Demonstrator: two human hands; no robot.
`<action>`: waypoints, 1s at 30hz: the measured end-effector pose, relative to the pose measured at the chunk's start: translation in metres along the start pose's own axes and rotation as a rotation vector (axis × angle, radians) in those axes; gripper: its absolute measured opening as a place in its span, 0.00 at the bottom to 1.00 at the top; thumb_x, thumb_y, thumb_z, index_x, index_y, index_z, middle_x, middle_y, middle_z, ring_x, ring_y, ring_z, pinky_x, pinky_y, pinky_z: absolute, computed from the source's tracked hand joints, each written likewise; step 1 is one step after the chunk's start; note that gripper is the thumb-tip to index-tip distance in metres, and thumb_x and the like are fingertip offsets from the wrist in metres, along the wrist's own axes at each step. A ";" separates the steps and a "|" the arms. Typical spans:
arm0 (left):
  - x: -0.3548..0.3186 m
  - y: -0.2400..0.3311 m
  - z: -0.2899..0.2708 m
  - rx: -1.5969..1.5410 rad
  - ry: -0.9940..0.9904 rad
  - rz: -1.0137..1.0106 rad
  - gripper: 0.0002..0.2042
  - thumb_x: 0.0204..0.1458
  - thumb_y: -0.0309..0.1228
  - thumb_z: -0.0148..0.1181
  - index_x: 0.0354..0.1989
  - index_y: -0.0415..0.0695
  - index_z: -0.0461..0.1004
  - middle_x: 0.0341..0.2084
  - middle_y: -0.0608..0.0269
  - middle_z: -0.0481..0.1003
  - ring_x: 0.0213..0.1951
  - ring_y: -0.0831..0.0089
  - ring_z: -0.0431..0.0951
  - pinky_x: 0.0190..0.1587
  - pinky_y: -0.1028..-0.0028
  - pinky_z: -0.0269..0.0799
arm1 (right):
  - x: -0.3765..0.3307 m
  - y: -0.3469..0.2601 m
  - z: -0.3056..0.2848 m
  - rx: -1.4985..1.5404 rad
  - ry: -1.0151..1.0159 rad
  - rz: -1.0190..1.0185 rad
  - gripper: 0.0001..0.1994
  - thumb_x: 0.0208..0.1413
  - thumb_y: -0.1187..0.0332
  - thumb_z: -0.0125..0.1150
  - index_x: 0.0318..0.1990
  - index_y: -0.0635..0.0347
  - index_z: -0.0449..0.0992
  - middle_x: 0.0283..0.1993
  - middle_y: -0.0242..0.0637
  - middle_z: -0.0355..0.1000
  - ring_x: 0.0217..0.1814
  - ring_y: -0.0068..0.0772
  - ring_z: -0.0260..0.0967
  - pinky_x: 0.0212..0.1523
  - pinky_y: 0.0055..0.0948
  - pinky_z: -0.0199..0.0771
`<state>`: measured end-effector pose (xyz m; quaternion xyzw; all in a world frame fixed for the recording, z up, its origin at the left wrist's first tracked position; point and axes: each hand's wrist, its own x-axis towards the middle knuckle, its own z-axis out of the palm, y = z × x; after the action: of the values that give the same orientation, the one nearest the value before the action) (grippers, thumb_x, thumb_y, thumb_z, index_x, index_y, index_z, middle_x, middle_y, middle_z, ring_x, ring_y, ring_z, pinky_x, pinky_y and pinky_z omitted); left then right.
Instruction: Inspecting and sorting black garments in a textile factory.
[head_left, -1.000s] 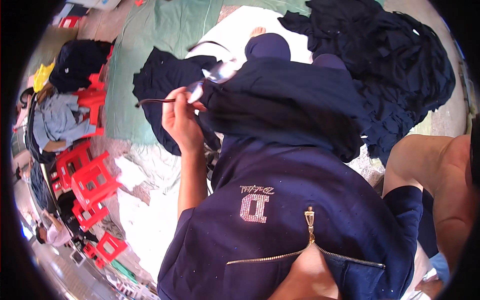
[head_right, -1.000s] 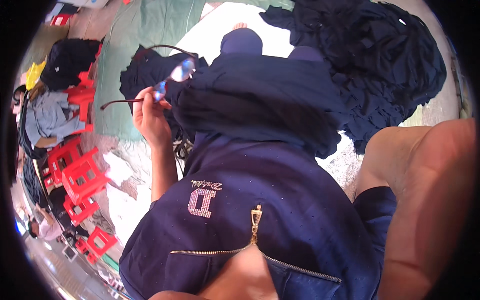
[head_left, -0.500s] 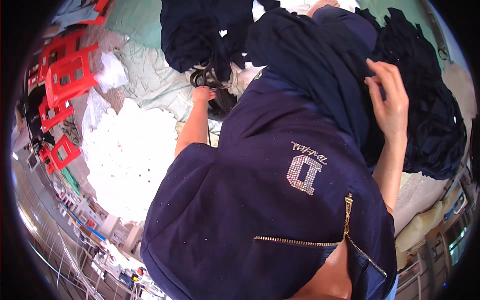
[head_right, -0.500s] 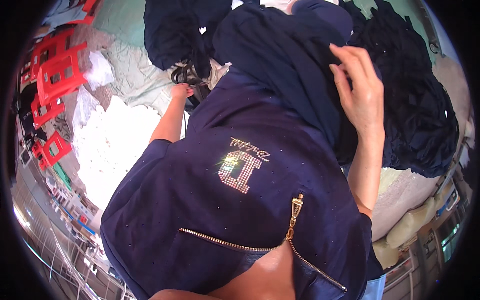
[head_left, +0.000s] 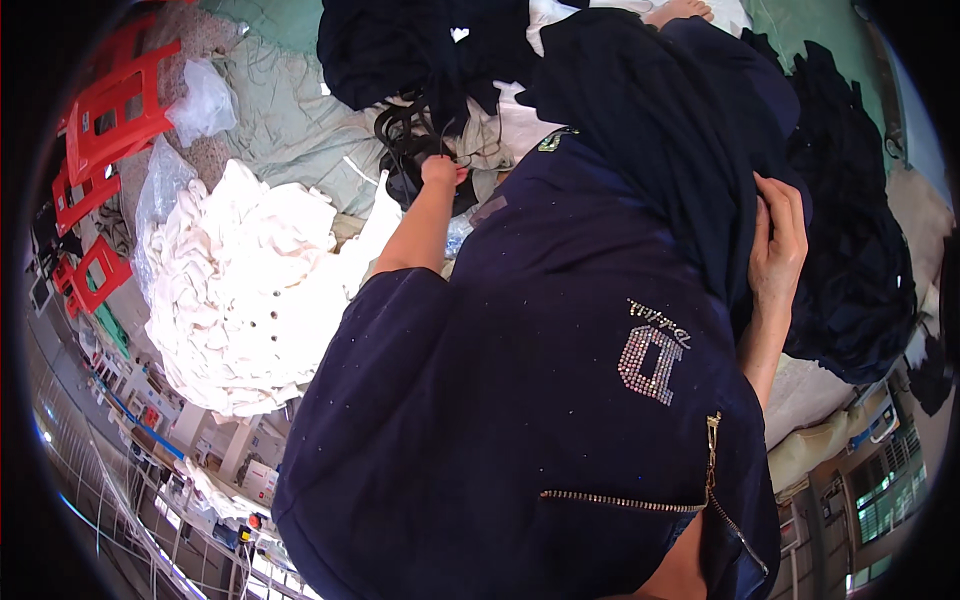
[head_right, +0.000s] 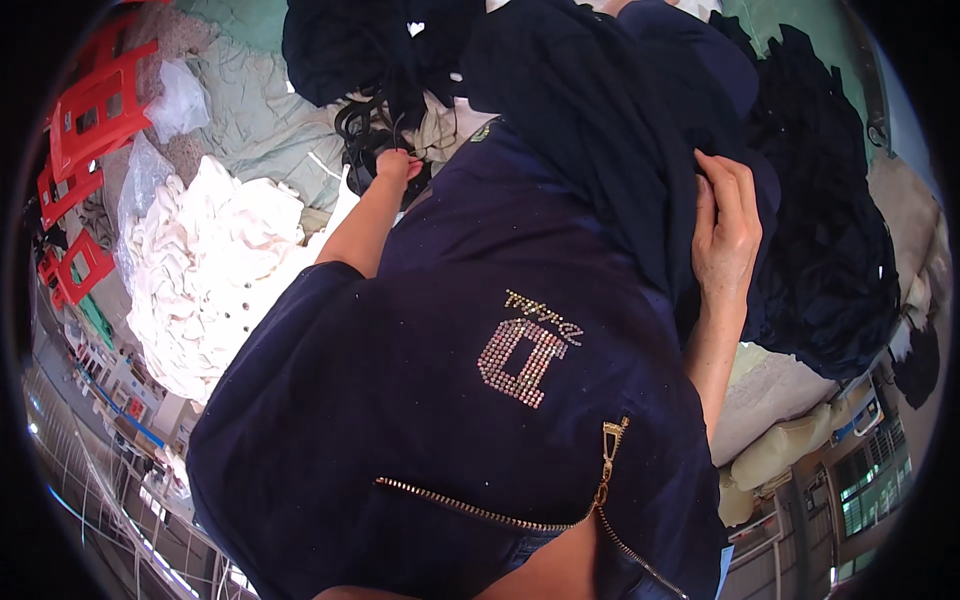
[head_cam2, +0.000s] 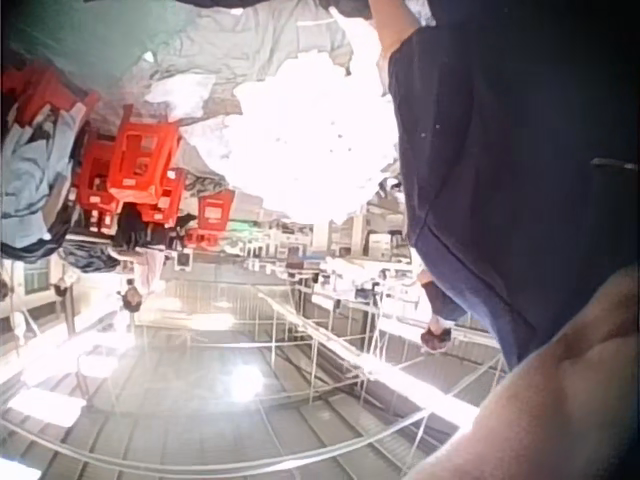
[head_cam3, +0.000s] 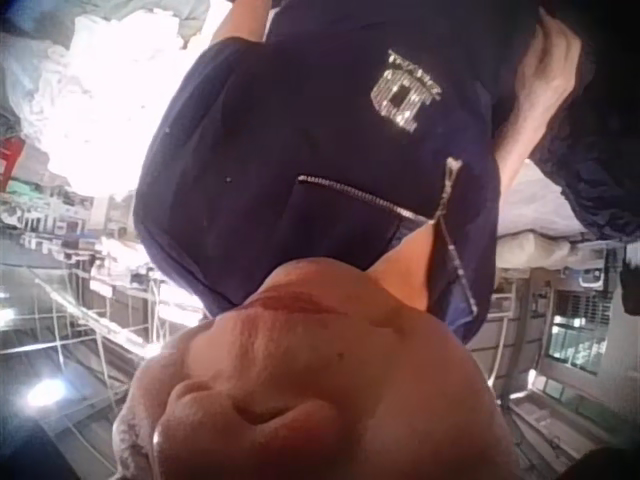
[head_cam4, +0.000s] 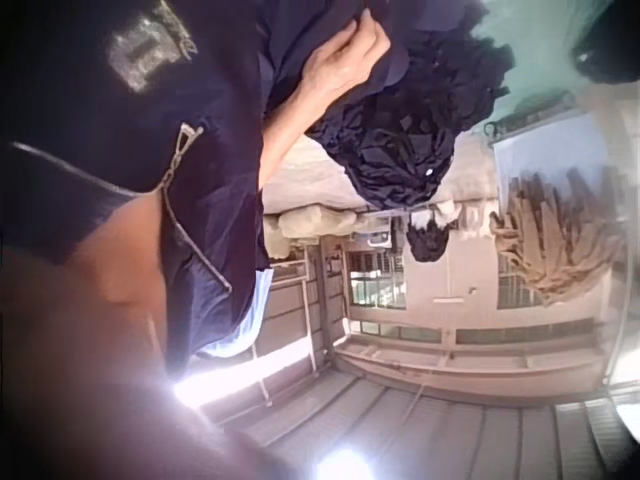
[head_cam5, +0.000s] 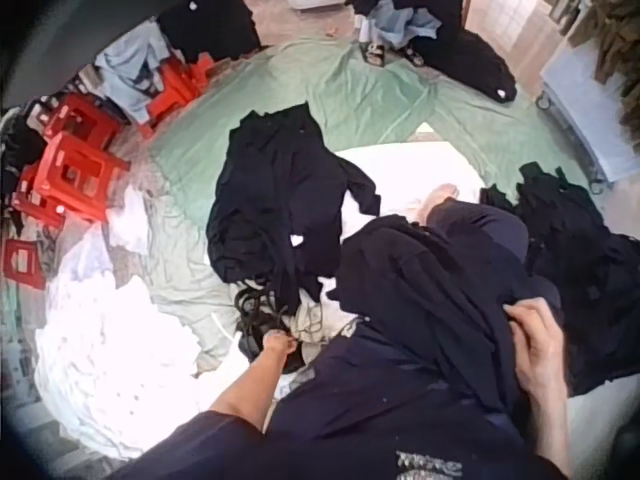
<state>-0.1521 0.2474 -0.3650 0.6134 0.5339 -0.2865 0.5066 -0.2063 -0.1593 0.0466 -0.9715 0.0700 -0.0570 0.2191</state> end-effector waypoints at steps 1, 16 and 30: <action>0.002 -0.013 -0.005 -0.253 -0.110 -0.126 0.06 0.64 0.28 0.42 0.45 0.43 0.64 0.31 0.51 0.77 0.27 0.54 0.82 0.25 0.57 0.80 | 0.000 0.001 0.003 0.007 -0.006 -0.007 0.11 0.59 0.82 0.58 0.47 0.62 0.79 0.46 0.41 0.74 0.45 0.38 0.76 0.45 0.27 0.75; -0.003 -0.107 -0.033 -1.152 0.072 -0.108 0.11 0.66 0.31 0.36 0.49 0.40 0.63 0.31 0.52 0.72 0.31 0.58 0.78 0.39 0.60 0.80 | 0.000 0.009 0.008 0.015 -0.008 0.031 0.10 0.62 0.82 0.54 0.47 0.65 0.77 0.46 0.43 0.74 0.47 0.39 0.75 0.50 0.28 0.73; -0.003 -0.084 -0.031 -0.753 0.095 -0.637 0.16 0.63 0.30 0.32 0.47 0.33 0.65 0.30 0.42 0.79 0.27 0.54 0.82 0.29 0.65 0.77 | 0.000 0.012 0.009 0.062 0.003 0.072 0.08 0.63 0.80 0.54 0.46 0.66 0.77 0.44 0.42 0.74 0.46 0.37 0.74 0.50 0.27 0.72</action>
<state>-0.2376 0.2685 -0.3790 0.2065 0.7838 -0.1858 0.5554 -0.2062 -0.1661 0.0330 -0.9610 0.1036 -0.0528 0.2509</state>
